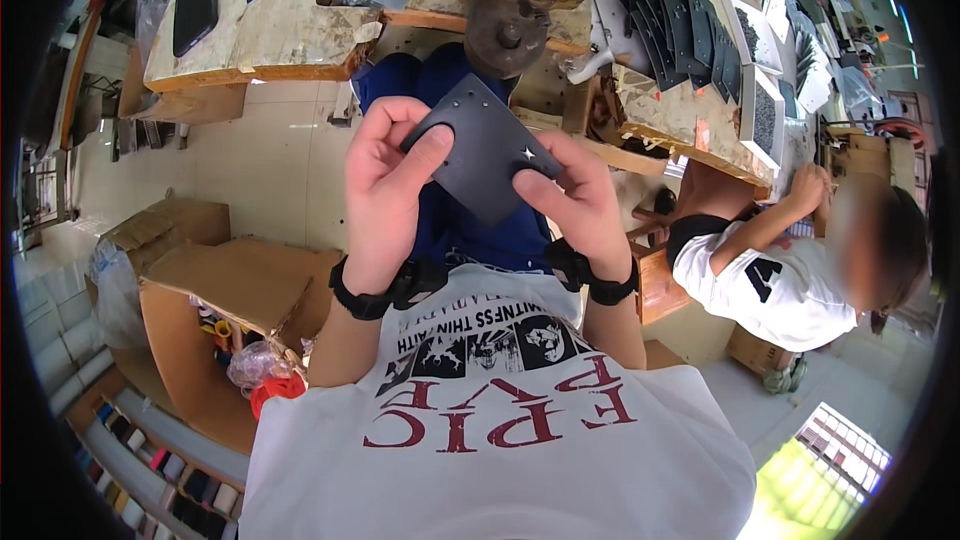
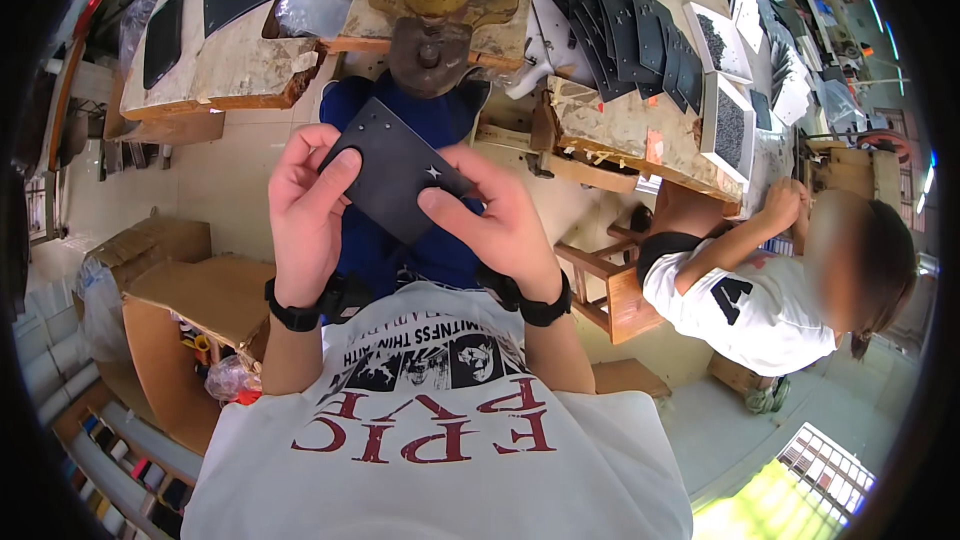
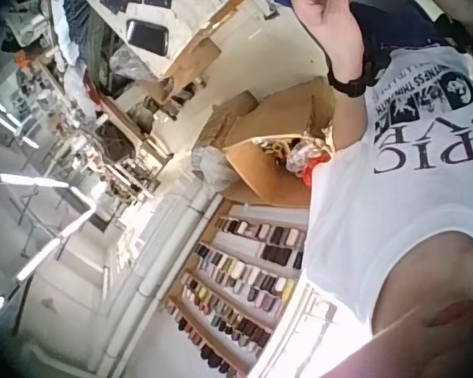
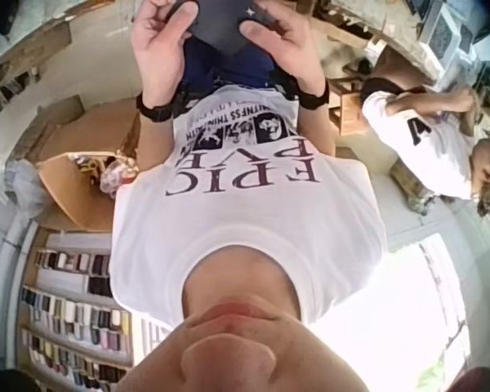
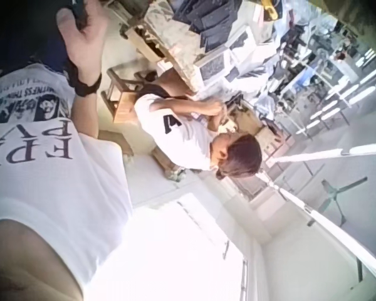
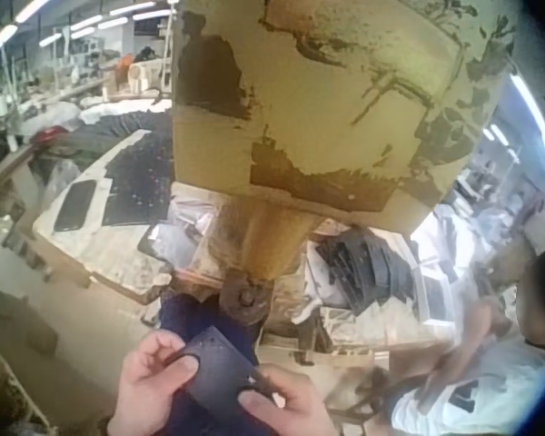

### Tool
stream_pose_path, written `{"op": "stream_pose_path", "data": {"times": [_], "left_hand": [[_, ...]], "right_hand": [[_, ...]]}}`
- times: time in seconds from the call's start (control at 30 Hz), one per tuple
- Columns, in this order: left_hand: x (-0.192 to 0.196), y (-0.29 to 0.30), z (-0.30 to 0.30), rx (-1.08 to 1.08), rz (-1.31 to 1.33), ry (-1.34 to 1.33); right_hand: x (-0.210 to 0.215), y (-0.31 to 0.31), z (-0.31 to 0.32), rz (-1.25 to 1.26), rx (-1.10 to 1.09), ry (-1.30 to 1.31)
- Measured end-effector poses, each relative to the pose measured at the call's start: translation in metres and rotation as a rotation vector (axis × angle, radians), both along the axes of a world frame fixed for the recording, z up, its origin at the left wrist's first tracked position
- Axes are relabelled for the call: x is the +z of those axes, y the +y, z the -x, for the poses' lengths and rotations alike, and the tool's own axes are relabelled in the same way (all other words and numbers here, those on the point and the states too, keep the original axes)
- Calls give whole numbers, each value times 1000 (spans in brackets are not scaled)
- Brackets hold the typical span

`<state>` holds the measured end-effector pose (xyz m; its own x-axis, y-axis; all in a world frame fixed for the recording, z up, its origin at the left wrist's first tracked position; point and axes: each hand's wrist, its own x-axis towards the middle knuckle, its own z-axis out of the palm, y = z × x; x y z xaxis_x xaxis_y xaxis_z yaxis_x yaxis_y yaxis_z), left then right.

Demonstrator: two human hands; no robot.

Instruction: Manually aligning and processing small leather components using an industrial punching or assembly machine.

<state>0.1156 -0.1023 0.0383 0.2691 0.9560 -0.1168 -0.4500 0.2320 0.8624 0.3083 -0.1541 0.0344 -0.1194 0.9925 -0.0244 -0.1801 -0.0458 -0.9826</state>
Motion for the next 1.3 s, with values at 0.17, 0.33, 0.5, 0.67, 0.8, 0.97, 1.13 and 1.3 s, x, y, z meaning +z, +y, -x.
{"op": "stream_pose_path", "data": {"times": [0.17, 0.33, 0.5, 0.67, 0.8, 0.97, 1.13, 1.3], "left_hand": [[-10, 1, 13, -223, -60, 111], [-8, 4, 18, -531, -59, 276], [-9, 1, 6, -390, -115, 207], [-6, -6, -1, -219, -15, 236], [-20, 7, 4, -351, -160, 302], [-12, 24, -22, -276, -185, 363], [-18, 49, -33, -168, -249, 496], [-14, 66, -42, -103, -289, 495]], "right_hand": [[-4, -6, 4, 121, -210, -55], [-2, 1, -3, 56, -144, -117], [11, 5, 4, 47, -80, -132], [-8, 0, -11, 122, -61, -106], [-13, 7, -8, 98, -129, -168], [-11, 29, -6, -20, -214, -244], [-20, 55, -2, -104, -413, -338], [-32, 73, 2, -121, -527, -217]]}}
